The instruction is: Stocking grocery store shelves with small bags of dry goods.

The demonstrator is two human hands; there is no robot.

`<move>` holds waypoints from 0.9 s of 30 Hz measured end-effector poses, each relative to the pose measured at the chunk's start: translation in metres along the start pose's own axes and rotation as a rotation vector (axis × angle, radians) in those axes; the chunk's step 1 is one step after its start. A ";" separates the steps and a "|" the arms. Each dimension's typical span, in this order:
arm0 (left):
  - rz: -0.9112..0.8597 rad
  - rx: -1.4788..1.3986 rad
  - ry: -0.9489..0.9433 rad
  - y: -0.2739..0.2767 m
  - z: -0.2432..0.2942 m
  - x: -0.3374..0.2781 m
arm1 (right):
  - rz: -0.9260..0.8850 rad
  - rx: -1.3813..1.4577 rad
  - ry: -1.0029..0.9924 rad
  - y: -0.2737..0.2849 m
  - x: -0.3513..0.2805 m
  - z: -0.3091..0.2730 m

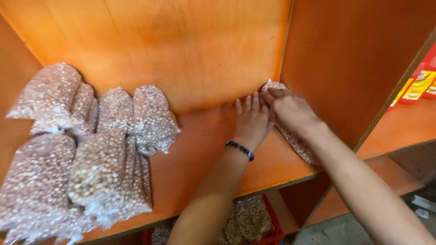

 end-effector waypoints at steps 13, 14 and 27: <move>0.023 0.736 0.258 0.111 -0.063 -0.144 | 0.097 0.493 0.102 -0.009 -0.022 -0.147; -0.003 0.799 0.307 0.119 -0.077 -0.150 | 0.142 0.525 0.172 -0.009 -0.016 -0.160; -0.184 0.739 0.465 0.142 -0.166 -0.147 | 0.126 0.856 0.199 -0.033 0.059 -0.250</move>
Point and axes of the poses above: each hand's wrist, its own x-axis towards the middle knuckle, its own y-axis out of the back of the hand, z = x × y, the point moved 5 cm from there along x, towards the middle knuckle, and after that the axes turned 10 degrees about -y, right-handed, at the moved point
